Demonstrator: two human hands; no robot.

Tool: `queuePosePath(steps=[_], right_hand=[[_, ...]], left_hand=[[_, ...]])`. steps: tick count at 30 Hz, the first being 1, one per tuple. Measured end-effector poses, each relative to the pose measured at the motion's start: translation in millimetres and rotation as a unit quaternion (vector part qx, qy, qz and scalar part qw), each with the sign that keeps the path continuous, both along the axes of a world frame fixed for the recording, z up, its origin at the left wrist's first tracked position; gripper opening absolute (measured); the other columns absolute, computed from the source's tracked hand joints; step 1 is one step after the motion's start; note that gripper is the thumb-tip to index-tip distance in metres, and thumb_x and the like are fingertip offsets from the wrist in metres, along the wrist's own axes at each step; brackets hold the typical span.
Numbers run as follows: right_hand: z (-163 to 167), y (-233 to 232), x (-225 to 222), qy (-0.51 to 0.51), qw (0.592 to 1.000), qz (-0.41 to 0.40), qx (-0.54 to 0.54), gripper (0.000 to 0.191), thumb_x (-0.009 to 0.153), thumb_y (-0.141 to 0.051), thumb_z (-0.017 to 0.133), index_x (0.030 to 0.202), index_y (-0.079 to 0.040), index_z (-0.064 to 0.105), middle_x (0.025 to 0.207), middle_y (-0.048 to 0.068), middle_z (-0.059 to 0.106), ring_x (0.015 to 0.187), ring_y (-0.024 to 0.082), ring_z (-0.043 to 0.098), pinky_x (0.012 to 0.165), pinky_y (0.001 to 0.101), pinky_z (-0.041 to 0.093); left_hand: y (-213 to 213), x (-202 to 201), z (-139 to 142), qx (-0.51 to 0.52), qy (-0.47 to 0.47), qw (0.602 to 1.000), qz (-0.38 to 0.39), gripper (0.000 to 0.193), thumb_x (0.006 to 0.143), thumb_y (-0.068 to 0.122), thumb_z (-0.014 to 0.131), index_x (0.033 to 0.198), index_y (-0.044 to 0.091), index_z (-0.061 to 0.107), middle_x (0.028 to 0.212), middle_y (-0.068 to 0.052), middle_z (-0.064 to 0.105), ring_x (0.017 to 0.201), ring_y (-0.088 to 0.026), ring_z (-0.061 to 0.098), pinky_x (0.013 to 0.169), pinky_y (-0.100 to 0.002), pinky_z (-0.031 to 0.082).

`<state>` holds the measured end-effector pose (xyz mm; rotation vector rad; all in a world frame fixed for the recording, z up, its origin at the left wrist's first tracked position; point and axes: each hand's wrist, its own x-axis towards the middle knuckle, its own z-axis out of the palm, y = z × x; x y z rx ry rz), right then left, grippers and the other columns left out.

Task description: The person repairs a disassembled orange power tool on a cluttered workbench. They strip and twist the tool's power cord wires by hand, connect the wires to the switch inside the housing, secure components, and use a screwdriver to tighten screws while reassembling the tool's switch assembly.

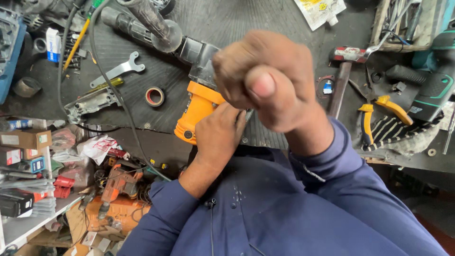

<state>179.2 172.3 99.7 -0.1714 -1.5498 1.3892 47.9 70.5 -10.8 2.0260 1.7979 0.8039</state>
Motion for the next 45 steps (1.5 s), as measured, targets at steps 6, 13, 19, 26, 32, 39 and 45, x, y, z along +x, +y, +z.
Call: queuePosePath(steps=[6, 13, 19, 26, 32, 39, 45], right_hand=[[-5, -23, -22, 0.016, 0.949, -0.313, 0.031, 0.051, 0.111, -0.045, 0.049, 0.097, 0.004, 0.049, 0.071, 0.004, 0.05, 0.05, 0.013, 0.043, 0.044, 0.028, 0.035], [17, -6, 4, -0.091, 0.978, -0.169, 0.081, 0.045, 0.109, -0.04, 0.052, 0.097, 0.003, 0.055, 0.074, 0.007, 0.055, 0.053, 0.014, 0.047, 0.051, 0.0277, 0.038], [10, 25, 19, -0.007, 0.949, 0.308, -0.069, 0.043, 0.106, -0.037, 0.054, 0.092, 0.004, 0.057, 0.069, 0.007, 0.054, 0.05, 0.016, 0.047, 0.05, 0.0291, 0.038], [-2, 23, 5, -0.043, 0.974, 0.197, -0.107, 0.043, 0.106, -0.035, 0.055, 0.092, 0.005, 0.06, 0.069, 0.009, 0.056, 0.053, 0.017, 0.051, 0.054, 0.0297, 0.041], [-4, -1, -4, -0.078, 0.991, 0.049, 0.095, 0.042, 0.12, -0.036, 0.046, 0.109, 0.001, 0.063, 0.094, 0.01, 0.067, 0.084, 0.021, 0.072, 0.078, 0.0289, 0.058], [-10, -23, -21, -0.071, 0.964, -0.24, 0.087, 0.038, 0.118, -0.034, 0.048, 0.112, 0.002, 0.061, 0.103, 0.015, 0.067, 0.079, 0.022, 0.067, 0.074, 0.0291, 0.055], [3, -15, 2, -0.065, 0.98, -0.184, 0.027, 0.043, 0.109, -0.037, 0.05, 0.102, 0.003, 0.065, 0.092, 0.013, 0.068, 0.062, 0.014, 0.061, 0.059, 0.026, 0.049]], left_hand=[[1, 1, -1, -0.02, 0.003, 1.0, 0.01, 0.01, 0.092, 0.022, 0.073, 0.097, 0.014, 0.069, 0.087, -0.004, 0.067, 0.072, -0.032, 0.066, 0.061, -0.045, 0.05], [-1, 0, 2, -0.014, -0.003, 1.0, 0.005, 0.012, 0.09, 0.021, 0.074, 0.096, 0.012, 0.07, 0.087, -0.008, 0.067, 0.071, -0.034, 0.066, 0.061, -0.046, 0.051], [-3, -1, -9, 0.0, 0.014, 1.0, 0.018, 0.019, 0.083, 0.021, 0.076, 0.093, 0.007, 0.066, 0.083, -0.011, 0.066, 0.075, -0.037, 0.067, 0.066, -0.049, 0.051], [4, 5, 0, -0.042, 0.082, 0.996, 0.014, 0.018, 0.09, 0.028, 0.076, 0.083, 0.012, 0.071, 0.067, -0.014, 0.065, 0.058, -0.038, 0.064, 0.054, -0.051, 0.048], [7, 11, 23, -0.1, -0.474, 0.874, -0.03, 0.016, 0.101, 0.027, 0.061, 0.099, 0.011, 0.064, 0.087, -0.01, 0.063, 0.079, -0.033, 0.062, 0.068, -0.047, 0.048], [2, 4, 1, -0.063, 0.031, 0.998, -0.005, 0.011, 0.098, 0.023, 0.066, 0.098, 0.013, 0.066, 0.088, -0.008, 0.066, 0.076, -0.032, 0.065, 0.064, -0.046, 0.05], [-8, -2, -9, -0.005, -0.014, 1.0, 0.011, 0.013, 0.094, 0.024, 0.073, 0.097, 0.012, 0.068, 0.087, -0.007, 0.068, 0.072, -0.032, 0.067, 0.061, -0.044, 0.051]])
